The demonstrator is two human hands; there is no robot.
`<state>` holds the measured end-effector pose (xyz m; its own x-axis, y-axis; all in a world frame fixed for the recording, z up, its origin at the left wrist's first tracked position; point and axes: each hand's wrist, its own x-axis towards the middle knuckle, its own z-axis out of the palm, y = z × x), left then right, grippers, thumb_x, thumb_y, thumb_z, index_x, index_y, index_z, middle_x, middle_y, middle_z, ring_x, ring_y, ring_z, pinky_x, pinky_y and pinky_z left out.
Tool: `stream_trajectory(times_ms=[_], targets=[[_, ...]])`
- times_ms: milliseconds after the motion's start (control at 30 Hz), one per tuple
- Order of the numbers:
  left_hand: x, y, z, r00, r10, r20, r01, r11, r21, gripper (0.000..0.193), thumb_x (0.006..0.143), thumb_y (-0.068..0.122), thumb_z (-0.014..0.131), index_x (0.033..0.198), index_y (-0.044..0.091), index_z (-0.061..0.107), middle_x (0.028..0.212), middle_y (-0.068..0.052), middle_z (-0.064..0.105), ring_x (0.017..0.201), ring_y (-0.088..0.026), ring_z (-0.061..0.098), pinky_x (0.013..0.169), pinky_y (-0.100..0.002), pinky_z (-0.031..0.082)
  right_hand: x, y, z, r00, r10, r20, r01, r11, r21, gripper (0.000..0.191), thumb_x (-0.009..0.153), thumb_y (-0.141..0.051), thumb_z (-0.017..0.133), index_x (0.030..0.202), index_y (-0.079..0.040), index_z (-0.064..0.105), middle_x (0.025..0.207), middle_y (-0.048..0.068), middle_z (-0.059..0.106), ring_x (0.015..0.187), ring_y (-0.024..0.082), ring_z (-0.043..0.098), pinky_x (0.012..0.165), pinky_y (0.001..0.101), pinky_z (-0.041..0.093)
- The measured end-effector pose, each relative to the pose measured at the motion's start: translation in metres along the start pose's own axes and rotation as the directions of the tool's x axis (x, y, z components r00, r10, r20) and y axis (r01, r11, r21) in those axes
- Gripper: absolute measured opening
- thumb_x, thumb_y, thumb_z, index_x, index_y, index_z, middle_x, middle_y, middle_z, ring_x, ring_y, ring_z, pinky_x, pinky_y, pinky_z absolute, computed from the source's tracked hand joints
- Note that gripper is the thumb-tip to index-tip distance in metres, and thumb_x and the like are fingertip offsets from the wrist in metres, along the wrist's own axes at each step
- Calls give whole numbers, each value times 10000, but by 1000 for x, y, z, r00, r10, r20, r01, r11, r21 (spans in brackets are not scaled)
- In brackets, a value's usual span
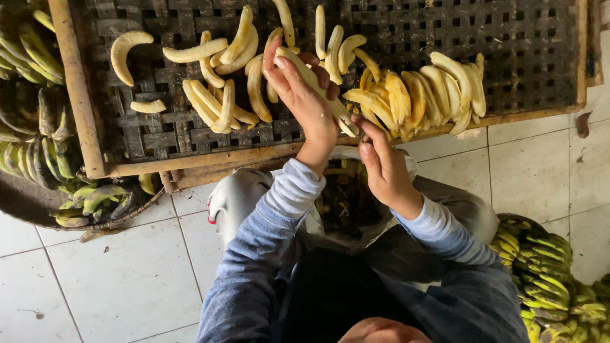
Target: The person sits at a slatted wooden tray and peels bananas one at a time using a small knife, cutting the peel and pulling it off by hand. Peeled bananas are placed on the left side of the tray and discarded peels accumulate in a pile on the right, with peels also dropped into a bag below.
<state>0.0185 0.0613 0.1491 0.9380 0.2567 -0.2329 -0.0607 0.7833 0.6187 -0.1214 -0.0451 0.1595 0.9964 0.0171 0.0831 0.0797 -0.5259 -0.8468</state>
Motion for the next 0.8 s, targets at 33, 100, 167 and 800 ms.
stream_trajectory(times_ms=[33, 100, 167, 800], targets=[[1, -1, -1, 1000, -29, 12, 29, 1000, -8, 360, 1122, 451, 395, 1414, 244, 426, 931, -45, 551, 594, -97, 465, 445, -227, 350, 1, 1, 1, 999, -40, -6, 40, 999, -35, 416, 1162, -222, 410, 1531, -35, 452, 1025, 90, 581, 772, 163, 554, 753, 298, 490], [2, -4, -4, 996, -89, 31, 89, 996, -20, 353, 1130, 457, 398, 1407, 242, 440, 919, -47, 546, 599, -96, 461, 456, -222, 342, 3, 3, 2, 993, -117, -10, 115, 988, -103, 398, 1168, -203, 410, 1524, -25, 432, 1325, 171, 672, 855, 211, 643, 832, 326, 532], [4, -10, -7, 989, -143, 38, 144, 989, -22, 348, 1121, 456, 402, 1392, 244, 450, 890, -50, 546, 579, -93, 450, 443, -224, 349, 6, 5, 3, 998, -62, -1, 61, 985, -164, 413, 1139, -194, 426, 1518, -33, 453, 1266, 153, 694, 891, 263, 686, 838, 353, 544], [0, -114, -69, 815, -530, 232, 579, 751, -317, 357, 1111, 372, 402, 1324, 102, 498, 1058, -163, 694, 1020, -285, 670, 1014, -421, 534, 34, 45, 10, 976, -214, -48, 177, 897, -406, 431, 1098, -109, 484, 1528, -95, 456, 1279, 198, 703, 1087, 392, 724, 869, 444, 588]])
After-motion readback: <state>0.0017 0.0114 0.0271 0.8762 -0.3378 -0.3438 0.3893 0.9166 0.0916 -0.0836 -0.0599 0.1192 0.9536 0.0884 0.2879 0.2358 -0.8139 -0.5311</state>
